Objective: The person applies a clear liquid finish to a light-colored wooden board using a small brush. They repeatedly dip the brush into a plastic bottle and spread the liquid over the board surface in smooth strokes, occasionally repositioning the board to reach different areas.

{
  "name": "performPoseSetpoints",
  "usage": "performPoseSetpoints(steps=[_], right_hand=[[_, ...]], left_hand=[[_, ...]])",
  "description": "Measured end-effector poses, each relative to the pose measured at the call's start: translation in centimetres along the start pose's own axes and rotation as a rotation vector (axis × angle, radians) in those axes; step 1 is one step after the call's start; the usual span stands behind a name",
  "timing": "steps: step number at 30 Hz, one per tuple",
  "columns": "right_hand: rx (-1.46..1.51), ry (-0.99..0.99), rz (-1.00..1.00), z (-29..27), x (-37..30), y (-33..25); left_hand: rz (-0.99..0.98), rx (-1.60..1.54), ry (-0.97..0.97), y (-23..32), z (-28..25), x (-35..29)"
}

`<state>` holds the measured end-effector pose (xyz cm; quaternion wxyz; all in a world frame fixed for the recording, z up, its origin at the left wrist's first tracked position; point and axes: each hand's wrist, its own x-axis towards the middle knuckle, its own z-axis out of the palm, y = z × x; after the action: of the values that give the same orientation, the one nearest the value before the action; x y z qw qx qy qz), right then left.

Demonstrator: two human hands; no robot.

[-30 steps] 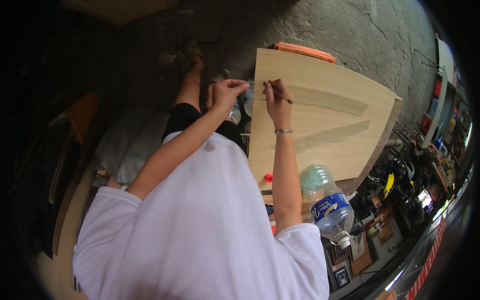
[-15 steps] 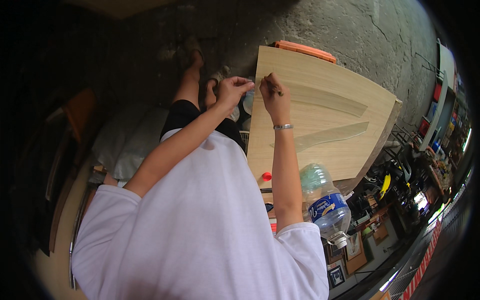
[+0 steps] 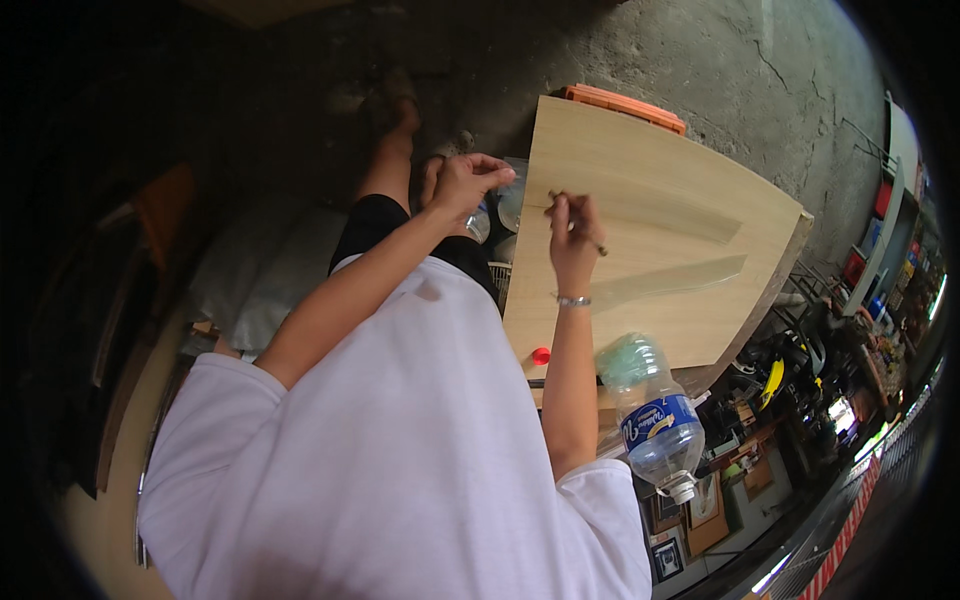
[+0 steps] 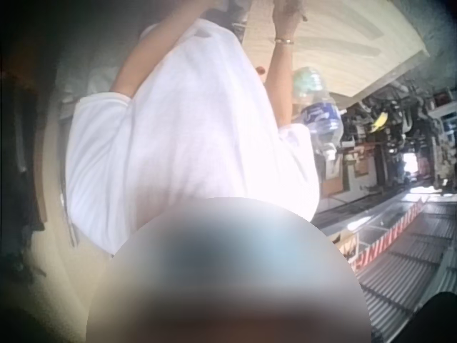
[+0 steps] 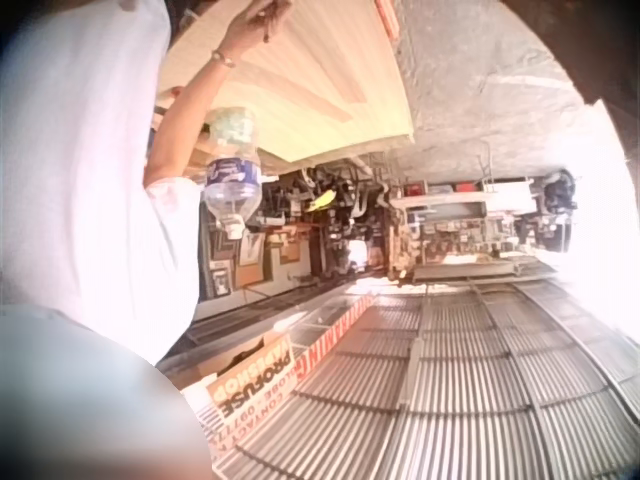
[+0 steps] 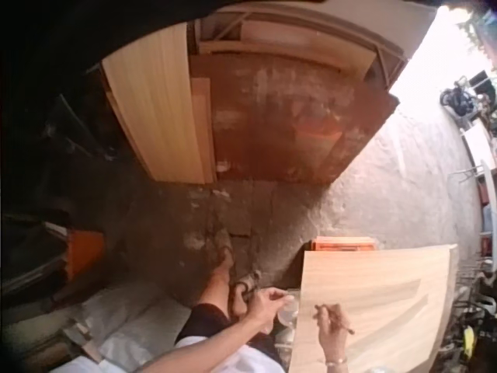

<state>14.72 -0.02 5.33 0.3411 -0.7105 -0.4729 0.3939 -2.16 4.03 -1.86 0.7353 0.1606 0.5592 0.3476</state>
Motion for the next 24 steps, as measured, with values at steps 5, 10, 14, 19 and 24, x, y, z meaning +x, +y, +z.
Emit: performPoseSetpoints(steps=[5,10,14,19,24], right_hand=[[0.399,-0.011,0.034,1.4,3.7,2.2],[0.408,0.027,0.08,1.8,3.9,3.3],[0.396,0.025,0.084,1.7,4.1,3.5],[0.409,0.024,0.055,1.9,4.2,3.7],[0.408,0.019,0.051,1.8,4.1,3.8]], left_hand=[[-0.011,0.041,-0.038,1.4,-3.4,0.0],[-0.037,0.062,-0.069,1.2,-4.2,0.1],[-0.029,0.048,-0.093,0.7,-4.5,0.8],[-0.038,0.115,-0.039,-0.1,-5.4,1.4],[-0.105,-0.033,-0.015,0.6,-7.0,0.1]])
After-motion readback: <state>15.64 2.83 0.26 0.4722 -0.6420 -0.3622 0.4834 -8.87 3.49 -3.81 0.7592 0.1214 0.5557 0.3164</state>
